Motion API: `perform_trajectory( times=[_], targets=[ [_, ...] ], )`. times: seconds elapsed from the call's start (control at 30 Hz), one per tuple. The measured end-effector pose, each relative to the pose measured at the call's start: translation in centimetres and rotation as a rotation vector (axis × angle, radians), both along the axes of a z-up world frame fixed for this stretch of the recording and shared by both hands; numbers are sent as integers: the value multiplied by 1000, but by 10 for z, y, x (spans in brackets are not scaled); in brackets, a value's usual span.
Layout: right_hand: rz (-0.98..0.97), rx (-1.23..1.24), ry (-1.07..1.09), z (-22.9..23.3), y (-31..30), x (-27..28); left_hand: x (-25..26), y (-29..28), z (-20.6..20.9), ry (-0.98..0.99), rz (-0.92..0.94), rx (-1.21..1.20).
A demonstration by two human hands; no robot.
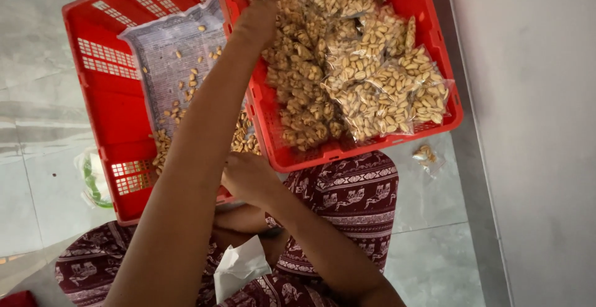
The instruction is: A person sits on the floor sorting and transferring small nut-like food items between red plastic crates using their hands and a spoon.
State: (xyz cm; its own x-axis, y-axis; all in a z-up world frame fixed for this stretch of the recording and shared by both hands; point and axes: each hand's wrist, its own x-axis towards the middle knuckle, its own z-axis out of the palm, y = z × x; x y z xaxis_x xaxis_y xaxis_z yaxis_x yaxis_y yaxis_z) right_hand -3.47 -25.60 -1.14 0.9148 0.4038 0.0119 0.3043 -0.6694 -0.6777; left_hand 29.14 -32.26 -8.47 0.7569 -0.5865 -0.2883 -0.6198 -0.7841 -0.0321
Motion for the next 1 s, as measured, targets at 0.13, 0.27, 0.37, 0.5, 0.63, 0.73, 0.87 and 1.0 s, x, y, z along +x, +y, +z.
perform_trajectory(
  times=[0.13, 0.27, 0.37, 0.5, 0.63, 0.73, 0.87, 1.0],
  targets=[
    [-8, 5, -124, -1, 0, -1, -28, 3, 53, 117, 113, -104],
    [19, 6, -106, 9, -6, 0, -52, 15, 89, 37, 150, -250],
    [39, 1, -27, 19, -8, 2, -91, 41, 148, -76, 108, -487],
    [20, 8, -38, 24, -8, 1, -102, 133, 160, -542, -63, -744],
    [26, 5, -59, 26, -9, 1, -123, 249, 168, -591, 153, -968],
    [20, 31, 6, 32, -11, 2, -143, 331, 168, -637, 294, -1051],
    [30, 42, 115, 41, -10, 1, -185, 421, 151, -743, 466, -788],
    [14, 66, 138, 43, -7, -2, -223, 488, 116, -683, 651, -706]
  ],
)
